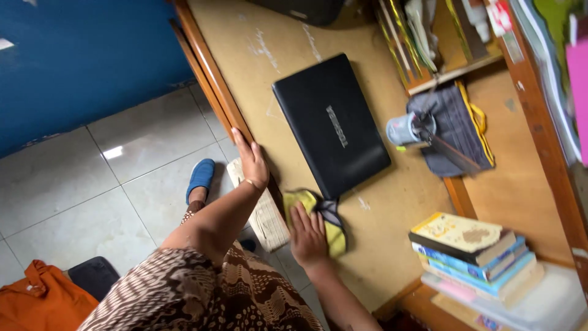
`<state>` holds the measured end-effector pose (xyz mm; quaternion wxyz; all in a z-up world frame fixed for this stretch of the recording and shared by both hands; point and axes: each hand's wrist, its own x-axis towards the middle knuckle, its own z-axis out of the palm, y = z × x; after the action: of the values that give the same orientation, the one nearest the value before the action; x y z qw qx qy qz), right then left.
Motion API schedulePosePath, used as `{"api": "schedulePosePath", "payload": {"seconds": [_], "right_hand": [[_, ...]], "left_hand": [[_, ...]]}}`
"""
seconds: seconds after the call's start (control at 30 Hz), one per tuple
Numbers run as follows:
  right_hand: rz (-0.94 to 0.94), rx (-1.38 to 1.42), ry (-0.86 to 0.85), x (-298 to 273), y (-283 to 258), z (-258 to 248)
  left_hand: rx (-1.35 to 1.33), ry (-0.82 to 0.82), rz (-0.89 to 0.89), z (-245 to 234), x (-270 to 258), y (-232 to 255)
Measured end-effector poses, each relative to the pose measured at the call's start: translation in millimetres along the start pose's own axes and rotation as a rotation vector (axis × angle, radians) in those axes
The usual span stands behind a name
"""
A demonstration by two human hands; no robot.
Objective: The person wipes the surface of a wooden desk with a yellow cloth. They move the cloth back and forth across the desk, around a closed laptop and other items, repeatedly cleaning the same areas.
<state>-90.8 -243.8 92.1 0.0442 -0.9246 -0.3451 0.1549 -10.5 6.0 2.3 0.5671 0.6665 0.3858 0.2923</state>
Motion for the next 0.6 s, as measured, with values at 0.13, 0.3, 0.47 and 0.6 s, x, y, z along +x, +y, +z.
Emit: {"api": "schedulePosePath", "payload": {"seconds": [0.13,0.3,0.47,0.6], "right_hand": [[-0.135,-0.023,0.239,103,-40,-12],[-0.198,-0.022,0.294,241,-83,-20],[-0.221,-0.069,0.368,380,-126,-42],[-0.244,-0.084,0.322,466,-151,-65]], "left_hand": [[-0.209,-0.289,-0.163,-37,5,7],[-0.255,-0.518,-0.306,-64,18,10],[0.376,-0.881,-0.276,-87,47,2],[0.585,-1.05,-0.231,-106,73,7]]}}
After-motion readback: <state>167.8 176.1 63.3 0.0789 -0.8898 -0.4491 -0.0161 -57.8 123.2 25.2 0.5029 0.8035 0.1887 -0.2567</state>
